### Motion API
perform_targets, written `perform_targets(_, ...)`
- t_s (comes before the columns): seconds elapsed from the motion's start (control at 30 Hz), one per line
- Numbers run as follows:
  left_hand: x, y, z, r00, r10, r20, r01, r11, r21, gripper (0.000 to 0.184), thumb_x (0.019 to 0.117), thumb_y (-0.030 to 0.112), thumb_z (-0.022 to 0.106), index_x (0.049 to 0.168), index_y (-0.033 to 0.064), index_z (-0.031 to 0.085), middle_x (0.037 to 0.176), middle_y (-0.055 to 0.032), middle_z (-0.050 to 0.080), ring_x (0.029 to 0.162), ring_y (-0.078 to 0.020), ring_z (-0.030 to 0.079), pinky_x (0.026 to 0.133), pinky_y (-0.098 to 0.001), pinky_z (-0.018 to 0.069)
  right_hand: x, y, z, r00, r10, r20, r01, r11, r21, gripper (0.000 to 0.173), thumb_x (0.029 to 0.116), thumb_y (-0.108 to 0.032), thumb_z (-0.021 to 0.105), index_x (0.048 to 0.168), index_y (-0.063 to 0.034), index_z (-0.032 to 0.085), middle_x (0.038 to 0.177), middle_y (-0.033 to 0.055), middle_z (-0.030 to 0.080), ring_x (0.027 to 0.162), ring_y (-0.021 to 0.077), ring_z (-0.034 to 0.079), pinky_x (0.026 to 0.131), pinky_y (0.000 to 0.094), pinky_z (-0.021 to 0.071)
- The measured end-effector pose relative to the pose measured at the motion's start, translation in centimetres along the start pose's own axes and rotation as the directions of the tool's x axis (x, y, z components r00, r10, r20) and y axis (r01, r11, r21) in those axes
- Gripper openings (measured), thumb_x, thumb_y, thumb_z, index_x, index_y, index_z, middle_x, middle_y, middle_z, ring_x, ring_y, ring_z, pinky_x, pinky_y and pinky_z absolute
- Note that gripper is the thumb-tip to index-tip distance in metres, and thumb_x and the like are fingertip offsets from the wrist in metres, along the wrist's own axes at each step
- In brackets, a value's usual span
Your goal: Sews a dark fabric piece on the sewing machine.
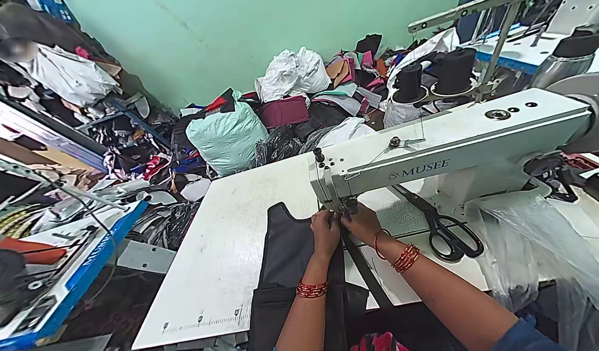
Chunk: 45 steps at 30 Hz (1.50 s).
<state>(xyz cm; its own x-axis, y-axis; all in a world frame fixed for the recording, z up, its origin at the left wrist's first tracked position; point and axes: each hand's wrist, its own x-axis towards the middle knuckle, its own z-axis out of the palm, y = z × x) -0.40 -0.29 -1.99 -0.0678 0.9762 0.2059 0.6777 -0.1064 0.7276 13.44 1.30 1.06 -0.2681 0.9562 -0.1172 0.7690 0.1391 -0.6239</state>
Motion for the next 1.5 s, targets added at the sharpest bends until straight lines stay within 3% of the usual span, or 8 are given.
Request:
perform_targets(0.5, -0.1, -0.7, 0.0, 0.998, 0.065, -0.014, -0.066, 0.996, -0.061, 0.027, 0.0906, 0.014, 0.060, 0.105, -0.0032, 0.074, 0.109, -0.0208, 0.071, 0.118, -0.0415, 0.059, 0.105, -0.0604, 0.0390, -0.7, 1.4, -1.3, 0.989, 0.023, -0.146, -0.017, 0.999, 0.044, 0.033, 0.1020, -0.017, 0.055, 0.126, 0.0061, 0.060, 0.130, 0.0238, 0.062, 0.123, 0.0361, 0.060, 0.102, 0.0483, 0.0484)
perform_targets(0.67, 0.1, -1.1, -0.1, 0.992, 0.039, -0.124, -0.078, 0.940, -0.331, 0.026, 0.0924, 0.006, 0.051, 0.105, -0.0090, 0.068, 0.096, -0.0151, 0.070, 0.096, -0.0187, 0.065, 0.093, -0.0392, 0.0494, 0.5, 4.0, -1.5, 0.958, 0.038, -0.285, 0.055, 0.949, 0.310, 0.028, 0.1025, -0.009, 0.047, 0.118, 0.0120, 0.059, 0.113, 0.0267, 0.063, 0.105, 0.0325, 0.063, 0.094, 0.0421, 0.0497)
perform_targets(0.83, 0.2, -0.5, -0.4, 0.980, -0.086, -0.178, -0.034, 0.815, -0.578, 0.025, 0.0947, 0.003, 0.045, 0.107, -0.0079, 0.063, 0.097, -0.0063, 0.065, 0.092, -0.0039, 0.061, 0.088, -0.0221, 0.0490, 1.1, 5.3, -2.1, 0.929, 0.239, -0.282, 0.169, 0.404, 0.899, 0.020, 0.1072, -0.003, 0.036, 0.110, 0.0076, 0.052, 0.093, 0.0101, 0.063, 0.085, 0.0118, 0.067, 0.084, 0.0272, 0.0575)
perform_targets(1.0, 0.4, -0.4, -0.5, 0.969, -0.156, -0.189, -0.003, 0.764, -0.645, 0.023, 0.0964, 0.004, 0.043, 0.105, -0.0045, 0.063, 0.093, -0.0021, 0.064, 0.087, -0.0020, 0.060, 0.082, -0.0201, 0.0484, 1.1, 5.0, -3.6, 0.936, 0.345, -0.074, 0.127, -0.134, 0.983, 0.024, 0.1121, -0.014, 0.029, 0.102, -0.0086, 0.050, 0.075, 0.0016, 0.058, 0.064, 0.0120, 0.061, 0.070, 0.0289, 0.0585)
perform_targets(1.13, 0.5, -0.2, -0.6, 0.964, -0.196, -0.180, 0.030, 0.753, -0.657, 0.021, 0.0989, 0.004, 0.044, 0.105, -0.0045, 0.063, 0.092, -0.0019, 0.064, 0.084, -0.0018, 0.058, 0.077, -0.0192, 0.0459, 1.2, 5.5, -3.4, 0.923, 0.334, -0.192, 0.073, 0.338, 0.938, 0.029, 0.1099, -0.011, 0.033, 0.084, -0.0117, 0.046, 0.059, -0.0062, 0.039, 0.046, 0.0028, 0.035, 0.044, 0.0176, 0.0306)
perform_targets(1.23, 0.4, -0.4, -0.5, 0.970, -0.172, -0.172, 0.037, 0.804, -0.594, 0.021, 0.0993, 0.002, 0.046, 0.108, -0.0074, 0.063, 0.098, -0.0071, 0.065, 0.090, -0.0053, 0.060, 0.083, -0.0215, 0.0484, 0.5, 5.9, -4.1, 0.943, 0.140, -0.301, -0.011, 0.919, 0.394, 0.032, 0.1065, -0.015, 0.045, 0.118, 0.0094, 0.062, 0.095, 0.0210, 0.064, 0.088, 0.0298, 0.063, 0.084, 0.0452, 0.0499)
perform_targets(1.37, 0.2, -0.8, -0.3, 0.985, 0.027, -0.171, -0.051, 0.989, -0.140, 0.027, 0.0936, 0.000, 0.058, 0.116, -0.0089, 0.070, 0.121, -0.0272, 0.067, 0.121, -0.0388, 0.060, 0.107, -0.0502, 0.0436, 0.1, 4.6, -3.8, 0.998, 0.031, -0.059, -0.029, 0.999, 0.025, 0.035, 0.1081, -0.023, 0.044, 0.126, 0.0001, 0.063, 0.120, 0.0214, 0.067, 0.113, 0.0361, 0.065, 0.097, 0.0550, 0.0480)
perform_targets(1.5, 0.0, -0.9, -0.1, 0.990, 0.121, -0.068, -0.115, 0.990, 0.083, 0.029, 0.0936, 0.002, 0.059, 0.117, -0.0015, 0.075, 0.135, -0.0245, 0.065, 0.137, -0.0477, 0.049, 0.119, -0.0606, 0.0306, -0.5, 4.2, -4.2, 0.991, 0.019, 0.136, -0.017, 1.000, -0.016, 0.033, 0.1085, -0.030, 0.048, 0.124, -0.0053, 0.064, 0.106, 0.0170, 0.069, 0.100, 0.0329, 0.066, 0.090, 0.0546, 0.0492)
